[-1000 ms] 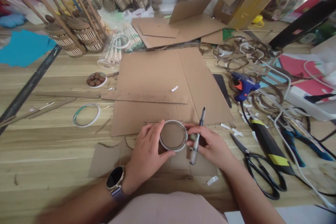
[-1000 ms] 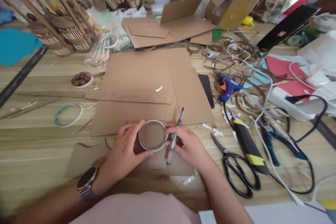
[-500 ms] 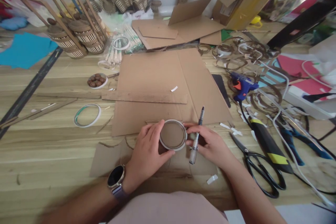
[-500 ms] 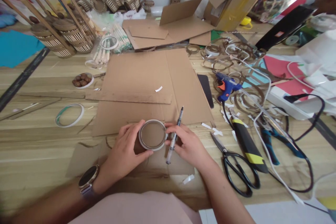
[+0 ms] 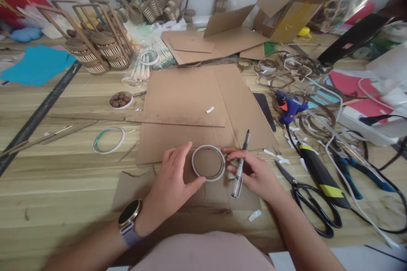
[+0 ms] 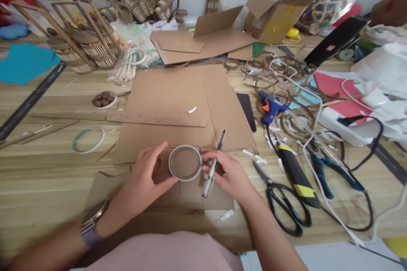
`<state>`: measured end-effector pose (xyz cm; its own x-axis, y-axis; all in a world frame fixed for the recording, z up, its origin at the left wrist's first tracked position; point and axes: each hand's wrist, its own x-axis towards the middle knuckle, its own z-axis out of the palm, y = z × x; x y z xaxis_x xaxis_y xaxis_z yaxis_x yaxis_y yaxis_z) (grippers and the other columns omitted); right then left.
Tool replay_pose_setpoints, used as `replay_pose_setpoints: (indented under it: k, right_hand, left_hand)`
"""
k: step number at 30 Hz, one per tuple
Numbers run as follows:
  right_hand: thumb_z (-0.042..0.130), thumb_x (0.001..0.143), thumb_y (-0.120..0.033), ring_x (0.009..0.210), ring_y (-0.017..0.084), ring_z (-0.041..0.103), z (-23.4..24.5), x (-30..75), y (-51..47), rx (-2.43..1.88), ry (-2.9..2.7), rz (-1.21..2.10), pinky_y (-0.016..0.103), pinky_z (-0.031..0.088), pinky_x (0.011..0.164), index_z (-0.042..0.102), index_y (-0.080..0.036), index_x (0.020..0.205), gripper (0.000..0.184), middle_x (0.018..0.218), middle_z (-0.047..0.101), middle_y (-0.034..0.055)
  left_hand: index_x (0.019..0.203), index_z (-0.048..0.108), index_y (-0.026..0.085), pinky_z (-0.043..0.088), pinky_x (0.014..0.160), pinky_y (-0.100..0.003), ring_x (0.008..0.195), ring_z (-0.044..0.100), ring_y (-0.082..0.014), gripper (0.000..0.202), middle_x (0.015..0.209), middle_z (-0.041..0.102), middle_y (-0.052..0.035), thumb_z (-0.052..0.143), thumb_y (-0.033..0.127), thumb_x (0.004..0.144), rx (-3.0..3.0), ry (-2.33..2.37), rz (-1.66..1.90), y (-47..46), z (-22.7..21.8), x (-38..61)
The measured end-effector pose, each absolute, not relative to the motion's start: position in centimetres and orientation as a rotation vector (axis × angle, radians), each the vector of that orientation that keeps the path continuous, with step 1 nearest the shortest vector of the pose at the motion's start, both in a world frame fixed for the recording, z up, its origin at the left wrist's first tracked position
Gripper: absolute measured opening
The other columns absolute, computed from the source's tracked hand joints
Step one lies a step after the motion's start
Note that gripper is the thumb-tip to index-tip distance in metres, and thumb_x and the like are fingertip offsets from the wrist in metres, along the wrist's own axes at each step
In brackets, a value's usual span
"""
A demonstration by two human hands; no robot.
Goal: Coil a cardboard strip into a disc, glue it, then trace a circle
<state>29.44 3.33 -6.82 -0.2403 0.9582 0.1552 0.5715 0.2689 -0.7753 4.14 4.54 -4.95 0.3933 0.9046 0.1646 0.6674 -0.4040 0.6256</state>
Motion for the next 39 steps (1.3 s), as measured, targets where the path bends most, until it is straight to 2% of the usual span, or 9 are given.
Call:
replay_pose_setpoints:
  k: [6,16,21,30,39]
  right_hand:
    - [0.059,0.090,-0.025,0.105,0.023,0.069,-6.9,29.3,3.4,-1.373,-1.950,0.712,0.037,0.055,0.086,0.059,-0.025,0.101,0.011,0.116,0.072,0.0077]
    - [0.058,0.089,-0.023,0.105,0.023,0.069,-6.6,29.2,3.4,-1.374,-1.976,0.718,0.037,0.055,0.088,0.060,-0.025,0.101,0.013,0.116,0.072,0.0081]
    - [0.059,0.089,-0.024,0.104,0.023,0.069,-6.7,29.1,3.4,-1.389,-1.989,0.712,0.037,0.056,0.087,0.060,-0.026,0.102,0.013,0.116,0.072,0.0070]
    - [0.060,0.088,-0.023,0.103,0.022,0.069,-6.8,29.2,3.5,-1.371,-1.992,0.719,0.037,0.055,0.086,0.061,-0.026,0.102,0.014,0.113,0.073,0.0057]
    - [0.060,0.088,-0.023,0.102,0.022,0.070,-7.0,29.2,3.5,-1.354,-2.008,0.696,0.037,0.056,0.086,0.060,-0.026,0.102,0.014,0.113,0.073,0.0064]
  left_hand:
    - [0.141,0.032,0.021,0.047,0.100,-0.048,0.122,0.048,-0.0306,0.075,0.130,0.056,-0.0130,0.073,0.020,0.078,2.320,1.268,0.670,4.4,-3.6,4.6]
    - [0.144,0.027,0.016,0.043,0.102,-0.053,0.124,0.047,-0.0351,0.093,0.137,0.053,-0.0175,0.081,0.027,0.070,2.370,1.234,0.636,5.0,-6.0,7.1]
    - [0.146,0.023,0.021,0.043,0.101,-0.054,0.123,0.048,-0.0349,0.091,0.136,0.053,-0.0157,0.077,0.025,0.072,2.363,1.243,0.640,5.0,-6.2,7.1]
    - [0.145,0.026,0.018,0.043,0.101,-0.052,0.122,0.048,-0.0345,0.091,0.135,0.054,-0.0164,0.079,0.024,0.071,2.355,1.244,0.645,5.0,-6.3,7.2]
    - [0.145,0.025,0.021,0.043,0.101,-0.054,0.123,0.049,-0.0352,0.093,0.138,0.052,-0.0157,0.080,0.027,0.071,2.315,1.240,0.674,4.9,-6.4,7.1]
